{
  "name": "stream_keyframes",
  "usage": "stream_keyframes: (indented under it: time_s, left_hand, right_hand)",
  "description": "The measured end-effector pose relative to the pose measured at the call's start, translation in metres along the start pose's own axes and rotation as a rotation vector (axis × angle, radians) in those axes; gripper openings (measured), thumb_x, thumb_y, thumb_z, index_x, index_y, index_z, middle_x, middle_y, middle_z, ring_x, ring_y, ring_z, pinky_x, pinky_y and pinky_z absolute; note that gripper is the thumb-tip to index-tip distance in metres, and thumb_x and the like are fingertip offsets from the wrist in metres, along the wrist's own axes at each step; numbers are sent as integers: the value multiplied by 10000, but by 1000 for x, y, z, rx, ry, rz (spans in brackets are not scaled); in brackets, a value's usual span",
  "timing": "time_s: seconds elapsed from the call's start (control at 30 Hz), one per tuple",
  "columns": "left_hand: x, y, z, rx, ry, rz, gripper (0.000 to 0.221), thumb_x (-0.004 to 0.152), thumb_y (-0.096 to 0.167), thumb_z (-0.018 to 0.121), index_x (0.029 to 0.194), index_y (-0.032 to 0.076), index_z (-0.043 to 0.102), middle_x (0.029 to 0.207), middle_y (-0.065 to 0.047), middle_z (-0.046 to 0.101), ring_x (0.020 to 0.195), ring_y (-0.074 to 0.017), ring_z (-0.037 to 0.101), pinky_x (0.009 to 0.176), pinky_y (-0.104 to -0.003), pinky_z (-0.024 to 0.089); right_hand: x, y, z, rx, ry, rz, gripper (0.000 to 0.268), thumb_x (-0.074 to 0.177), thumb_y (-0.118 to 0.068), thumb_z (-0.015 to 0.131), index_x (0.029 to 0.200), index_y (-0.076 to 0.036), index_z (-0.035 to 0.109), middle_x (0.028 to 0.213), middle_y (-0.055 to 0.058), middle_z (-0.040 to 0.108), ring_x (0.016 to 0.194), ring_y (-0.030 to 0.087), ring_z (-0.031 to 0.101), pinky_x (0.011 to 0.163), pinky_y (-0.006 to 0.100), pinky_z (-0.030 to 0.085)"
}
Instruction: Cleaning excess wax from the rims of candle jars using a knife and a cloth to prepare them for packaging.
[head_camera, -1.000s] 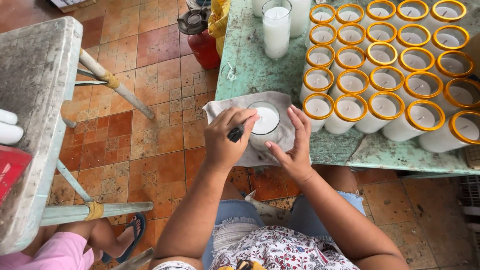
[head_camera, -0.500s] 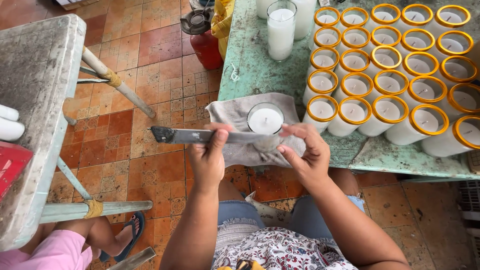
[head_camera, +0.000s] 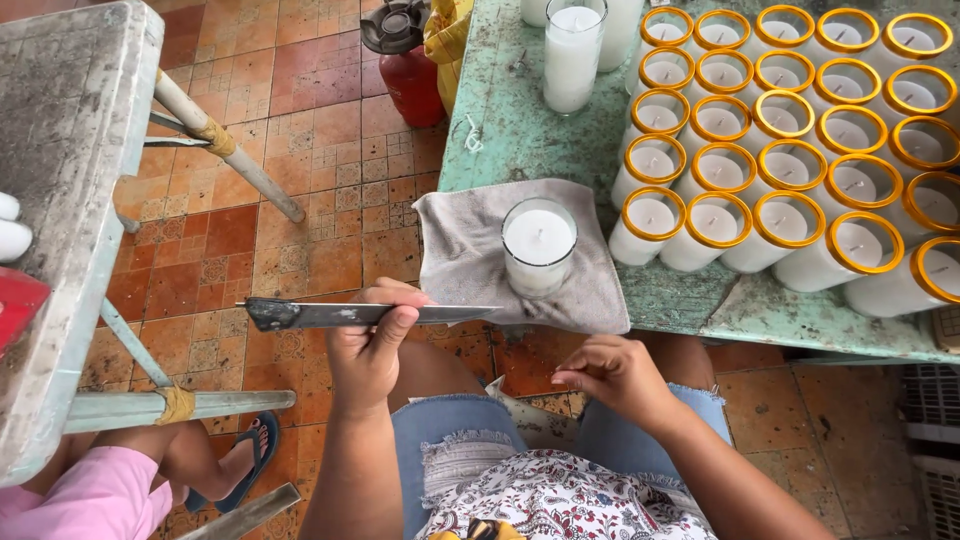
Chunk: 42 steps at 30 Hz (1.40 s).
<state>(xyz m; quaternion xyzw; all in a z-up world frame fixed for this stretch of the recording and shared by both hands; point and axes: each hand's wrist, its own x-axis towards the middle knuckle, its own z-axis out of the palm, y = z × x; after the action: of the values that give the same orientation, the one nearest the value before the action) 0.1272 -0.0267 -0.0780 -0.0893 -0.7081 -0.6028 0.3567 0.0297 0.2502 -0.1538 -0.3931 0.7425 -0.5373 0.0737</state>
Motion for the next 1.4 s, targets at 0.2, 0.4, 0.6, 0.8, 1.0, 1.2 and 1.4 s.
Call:
stream_keyframes:
  time_s: [0.2, 0.4, 0.6, 0.8, 1.0, 1.2, 1.4]
  left_hand:
    - [-4, -8, 2, 38, 12, -3, 196, 986, 150, 653, 915, -17, 728, 811, -131, 701, 721, -159, 636, 665, -267, 518]
    - [-1, -5, 5, 82, 4, 12, 178, 976, 133, 670, 924, -21, 744, 808, -135, 706, 728, -155, 650, 671, -273, 525]
    - [-5, -10, 1, 92, 62, 53, 177, 978, 126, 669, 913, -30, 723, 823, -150, 717, 770, -229, 709, 723, -317, 553]
    - [-6, -8, 0, 75, 75, 58, 175, 981, 122, 665, 917, -31, 722, 824, -152, 713, 779, -220, 698, 725, -323, 549]
    - [-6, -8, -2, 61, 74, 60, 184, 984, 135, 661, 914, -23, 723, 816, -145, 704, 765, -212, 679, 723, -324, 536]
    - [-6, -10, 2, 54, 58, 43, 189, 985, 148, 661, 914, -14, 729, 821, -137, 707, 765, -197, 669, 725, -320, 532]
    - [-9, -14, -2, 27, 101, 39, 175, 976, 119, 655, 905, -29, 716, 805, -151, 699, 764, -210, 670, 719, -317, 530]
  right_hand:
    - [-12, 26, 7, -108, -60, -22, 77, 867, -59, 734, 902, -29, 796, 745, 157, 771, 702, 364, 748, 646, 435, 598]
    - [3, 28, 2, -135, 29, -50, 98, 848, -161, 784, 934, -115, 791, 769, 106, 743, 733, 362, 720, 654, 416, 575]
    - [49, 10, -17, -487, 283, -398, 554, 829, -431, 802, 1318, -193, 693, 1310, 183, 502, 1203, 410, 516, 1054, 495, 438]
    - [88, -1, -15, -698, 337, -499, 404, 958, -540, 666, 1197, -220, 728, 1527, 211, 389, 1468, 497, 265, 1189, 606, 175]
    - [92, 2, -11, -831, 360, -446, 371, 899, -563, 742, 1047, -224, 762, 1501, 163, 483, 1453, 461, 344, 1148, 591, 262]
    - [91, 5, -10, -785, 343, -390, 378, 893, -560, 746, 1048, -215, 742, 1498, 146, 477, 1457, 446, 332, 1149, 588, 252]
    - [84, -3, -20, -244, 344, -378, 493, 770, -237, 907, 1040, -78, 526, 1452, 212, 423, 1436, 538, 320, 1167, 675, 265]
